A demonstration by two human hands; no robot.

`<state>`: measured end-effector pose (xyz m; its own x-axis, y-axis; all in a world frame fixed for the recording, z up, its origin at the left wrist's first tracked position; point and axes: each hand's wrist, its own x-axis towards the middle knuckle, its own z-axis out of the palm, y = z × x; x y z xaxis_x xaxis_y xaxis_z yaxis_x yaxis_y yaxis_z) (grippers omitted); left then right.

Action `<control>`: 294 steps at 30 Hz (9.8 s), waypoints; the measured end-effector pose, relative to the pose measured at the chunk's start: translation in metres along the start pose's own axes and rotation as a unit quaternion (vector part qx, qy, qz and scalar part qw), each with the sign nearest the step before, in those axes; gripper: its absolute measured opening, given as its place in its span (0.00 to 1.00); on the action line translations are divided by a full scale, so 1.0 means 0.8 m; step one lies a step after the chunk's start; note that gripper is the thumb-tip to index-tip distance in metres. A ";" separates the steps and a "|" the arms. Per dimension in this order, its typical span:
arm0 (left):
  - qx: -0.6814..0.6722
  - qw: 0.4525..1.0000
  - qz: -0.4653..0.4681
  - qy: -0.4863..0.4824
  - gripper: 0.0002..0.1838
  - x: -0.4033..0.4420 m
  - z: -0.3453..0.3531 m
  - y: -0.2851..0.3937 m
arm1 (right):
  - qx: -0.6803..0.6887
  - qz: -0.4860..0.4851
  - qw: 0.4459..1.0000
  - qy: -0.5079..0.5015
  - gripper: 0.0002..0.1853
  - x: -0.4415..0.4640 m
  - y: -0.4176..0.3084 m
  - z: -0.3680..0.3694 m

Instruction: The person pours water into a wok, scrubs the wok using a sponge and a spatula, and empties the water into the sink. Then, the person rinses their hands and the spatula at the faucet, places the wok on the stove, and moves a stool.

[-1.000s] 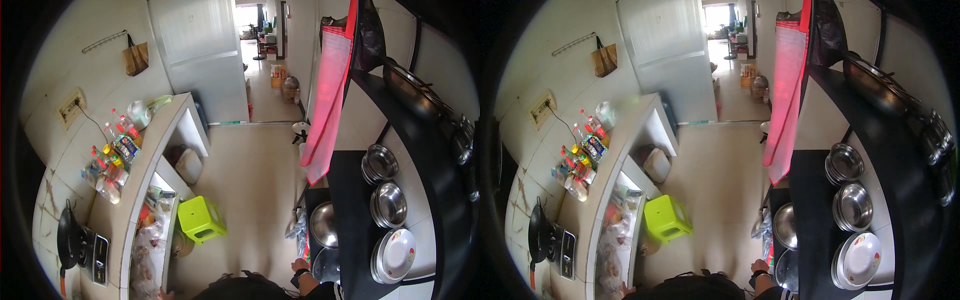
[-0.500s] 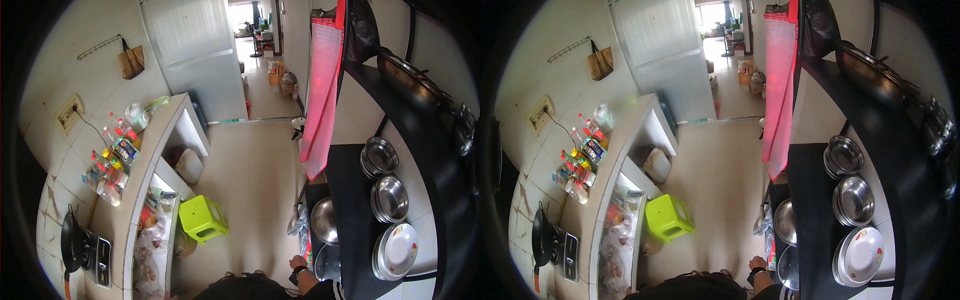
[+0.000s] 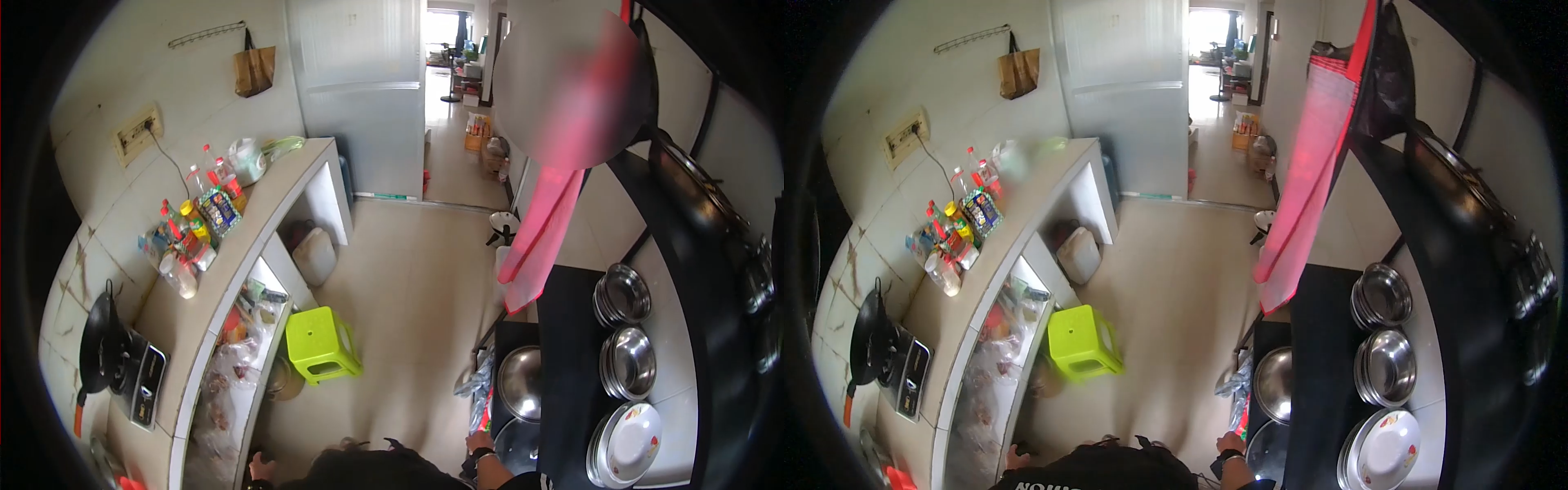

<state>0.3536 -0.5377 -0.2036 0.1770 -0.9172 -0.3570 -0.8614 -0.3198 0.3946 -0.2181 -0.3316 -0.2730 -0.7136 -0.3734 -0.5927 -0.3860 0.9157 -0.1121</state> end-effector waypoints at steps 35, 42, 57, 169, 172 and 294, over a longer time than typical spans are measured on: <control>0.024 0.995 -0.043 -0.088 0.25 0.158 0.099 -0.025 | -0.301 -0.453 0.837 0.054 0.17 0.354 -0.174 0.027; 0.081 0.991 -0.091 -0.059 0.21 0.058 0.141 -0.070 | -0.150 -0.363 0.920 0.000 0.17 0.199 -0.398 -0.123; -0.227 0.896 -0.353 0.144 0.41 0.089 0.040 0.238 | -0.216 -0.432 0.861 -0.162 0.35 0.450 -0.503 -0.140; -0.140 0.962 -0.181 -0.148 0.21 0.174 0.042 0.250 | -0.149 -0.375 0.915 -0.019 0.05 0.428 -0.430 -0.121; -0.249 0.933 -0.237 -0.105 0.21 0.172 0.034 0.267 | -0.130 -0.355 0.925 -0.029 0.07 0.432 -0.412 -0.126; -0.270 0.684 -0.621 0.272 0.37 -0.290 0.307 0.143 | -0.277 -0.518 0.790 -0.176 0.14 0.342 -0.525 -0.121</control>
<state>0.0971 -0.3033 -0.2836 0.8899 0.2360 -0.3905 0.3893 -0.8389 0.3803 -0.3080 -0.8326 -0.3112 0.3216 -0.7261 -0.6077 -0.9227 -0.0963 -0.3732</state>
